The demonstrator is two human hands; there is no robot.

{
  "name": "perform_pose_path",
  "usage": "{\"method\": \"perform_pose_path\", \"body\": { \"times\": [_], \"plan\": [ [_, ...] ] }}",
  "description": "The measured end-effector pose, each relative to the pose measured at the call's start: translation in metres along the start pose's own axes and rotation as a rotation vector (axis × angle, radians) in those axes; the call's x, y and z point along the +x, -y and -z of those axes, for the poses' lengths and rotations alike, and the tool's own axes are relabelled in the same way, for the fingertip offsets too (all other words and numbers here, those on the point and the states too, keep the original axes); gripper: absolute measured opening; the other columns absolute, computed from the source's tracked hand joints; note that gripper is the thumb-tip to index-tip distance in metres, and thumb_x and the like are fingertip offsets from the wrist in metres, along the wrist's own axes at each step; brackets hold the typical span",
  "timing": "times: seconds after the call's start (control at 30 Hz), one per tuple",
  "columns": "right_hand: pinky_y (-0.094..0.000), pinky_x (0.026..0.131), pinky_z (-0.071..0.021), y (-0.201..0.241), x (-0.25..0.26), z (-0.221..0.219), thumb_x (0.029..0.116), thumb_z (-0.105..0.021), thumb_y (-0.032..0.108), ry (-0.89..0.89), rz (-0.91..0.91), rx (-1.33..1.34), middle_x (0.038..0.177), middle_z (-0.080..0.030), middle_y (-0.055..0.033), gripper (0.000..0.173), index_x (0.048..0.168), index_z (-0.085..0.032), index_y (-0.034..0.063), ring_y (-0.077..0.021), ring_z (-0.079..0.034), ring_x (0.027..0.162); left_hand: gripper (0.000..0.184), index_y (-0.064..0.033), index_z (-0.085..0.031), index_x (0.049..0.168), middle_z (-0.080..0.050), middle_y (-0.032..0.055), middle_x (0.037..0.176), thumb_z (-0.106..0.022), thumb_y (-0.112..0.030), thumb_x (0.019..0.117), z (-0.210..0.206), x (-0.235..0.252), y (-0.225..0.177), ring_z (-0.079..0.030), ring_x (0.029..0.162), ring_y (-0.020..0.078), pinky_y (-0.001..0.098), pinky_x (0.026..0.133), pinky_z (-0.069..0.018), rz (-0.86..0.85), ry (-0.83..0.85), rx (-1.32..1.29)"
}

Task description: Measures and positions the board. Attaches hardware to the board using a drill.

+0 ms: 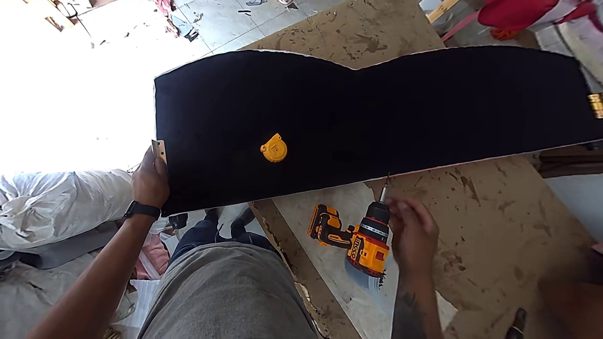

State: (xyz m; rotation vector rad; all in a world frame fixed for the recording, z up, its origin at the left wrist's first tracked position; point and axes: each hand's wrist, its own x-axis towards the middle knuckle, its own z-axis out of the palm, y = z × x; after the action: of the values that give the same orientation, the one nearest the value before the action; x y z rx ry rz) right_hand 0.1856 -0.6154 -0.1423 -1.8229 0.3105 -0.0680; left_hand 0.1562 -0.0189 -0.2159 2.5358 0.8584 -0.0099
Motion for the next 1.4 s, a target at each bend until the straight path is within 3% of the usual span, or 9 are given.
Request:
{"method": "perform_pose_path", "body": {
  "times": [0.17, 0.33, 0.6, 0.7, 0.8, 0.9, 1.0, 1.23, 1.4],
  "plan": [
    [-0.0362, 0.102, -0.0562, -0.033, -0.087, -0.021, 0.0939, -0.054, 0.001, -0.163, 0.270, -0.132, 0.130, -0.063, -0.0179, 0.044, 0.136, -0.052, -0.0097, -0.0211, -0.065, 0.118, 0.047, -0.0187, -0.044, 0.154, -0.069, 0.0261, 0.118, -0.033, -0.035, 0.1112, 0.000, 0.001, -0.001, -0.067, 0.111, 0.0473, 0.0712, 0.091, -0.0496, 0.001, -0.007, -0.002],
    [-0.0439, 0.115, -0.0467, -0.025, -0.098, -0.029, 0.0992, -0.047, 0.003, -0.192, 0.266, -0.112, 0.144, -0.053, -0.0258, 0.048, 0.144, -0.042, -0.0119, -0.0323, -0.054, 0.135, 0.047, -0.0214, -0.042, 0.155, -0.069, 0.0254, 0.117, -0.032, -0.035, 0.1112, -0.001, 0.001, 0.001, -0.068, 0.109, 0.0469, 0.0709, 0.089, -0.0505, -0.002, -0.002, 0.001],
    [-0.0302, 0.095, -0.0581, -0.054, -0.156, -0.087, 0.0893, -0.063, -0.006, -0.437, 0.077, -0.075, 0.120, -0.063, -0.0137, 0.052, 0.137, -0.042, -0.0096, -0.0115, -0.066, 0.110, 0.047, -0.0208, -0.043, 0.155, -0.069, 0.0253, 0.117, -0.033, -0.035, 0.1112, 0.000, 0.000, 0.002, -0.068, 0.109, 0.0463, 0.0707, 0.089, -0.0506, 0.008, -0.003, -0.011],
    [-0.0333, 0.102, -0.0562, -0.055, -0.145, -0.105, 0.0803, -0.071, -0.010, -0.394, 0.111, 0.027, 0.126, -0.061, -0.0141, 0.064, 0.136, -0.041, -0.0086, -0.0154, -0.063, 0.118, 0.047, -0.0193, -0.042, 0.155, -0.069, 0.0254, 0.119, -0.033, -0.033, 0.1111, 0.002, -0.001, 0.003, -0.067, 0.111, 0.0463, 0.0705, 0.091, -0.0505, 0.003, 0.000, -0.020],
    [-0.0370, 0.101, -0.0567, -0.057, -0.116, -0.112, 0.0877, -0.072, 0.003, -0.346, 0.270, 0.023, 0.126, -0.067, -0.0164, 0.050, 0.133, -0.053, -0.0085, -0.0228, -0.067, 0.115, 0.047, -0.0171, -0.043, 0.155, -0.069, 0.0247, 0.121, -0.033, -0.033, 0.1112, 0.001, 0.000, 0.004, -0.068, 0.111, 0.0456, 0.0695, 0.091, -0.0511, -0.017, -0.011, -0.033],
    [-0.0428, 0.087, -0.0613, -0.066, -0.102, -0.122, 0.0988, -0.064, 0.013, -0.347, 0.333, 0.119, 0.096, -0.072, -0.0127, 0.021, 0.111, -0.064, -0.0040, -0.0256, -0.072, 0.092, 0.047, -0.0197, -0.043, 0.155, -0.070, 0.0227, 0.119, -0.036, -0.032, 0.1110, 0.001, 0.000, 0.005, -0.069, 0.108, 0.0430, 0.0682, 0.091, -0.0527, -0.006, -0.017, -0.064],
    [-0.0396, 0.082, -0.0627, -0.059, -0.103, -0.129, 0.0996, -0.061, 0.012, -0.375, 0.267, 0.131, 0.086, -0.071, -0.0069, 0.016, 0.108, -0.064, -0.0011, -0.0201, -0.073, 0.082, 0.047, -0.0225, -0.043, 0.156, -0.069, 0.0177, 0.125, -0.037, -0.032, 0.1104, 0.001, 0.001, 0.005, -0.069, 0.112, 0.0380, 0.0649, 0.094, -0.0536, 0.014, -0.022, -0.109],
    [-0.0280, 0.077, -0.0580, 0.028, -0.080, -0.127, 0.1020, -0.049, 0.020, 0.077, 0.321, 0.085, 0.072, -0.064, 0.0073, 0.017, 0.096, -0.063, 0.0109, -0.0077, -0.067, 0.073, 0.048, -0.0208, -0.041, 0.157, -0.066, 0.0111, 0.137, -0.036, -0.032, 0.1106, 0.002, 0.003, 0.005, -0.070, 0.113, 0.0331, 0.0594, 0.095, -0.0561, 0.046, 0.003, -0.134],
    [-0.0287, 0.062, -0.0582, 0.133, -0.027, -0.170, 0.0997, -0.066, 0.032, 0.576, 0.332, 0.017, 0.070, -0.063, 0.0075, 0.034, 0.128, -0.063, 0.0129, -0.0084, -0.062, 0.060, 0.048, -0.0200, -0.042, 0.156, -0.062, 0.0076, 0.143, -0.034, -0.030, 0.1105, -0.005, 0.006, 0.009, -0.069, 0.115, 0.0297, 0.0561, 0.095, -0.0567, 0.028, -0.011, -0.148]
  ]
}}
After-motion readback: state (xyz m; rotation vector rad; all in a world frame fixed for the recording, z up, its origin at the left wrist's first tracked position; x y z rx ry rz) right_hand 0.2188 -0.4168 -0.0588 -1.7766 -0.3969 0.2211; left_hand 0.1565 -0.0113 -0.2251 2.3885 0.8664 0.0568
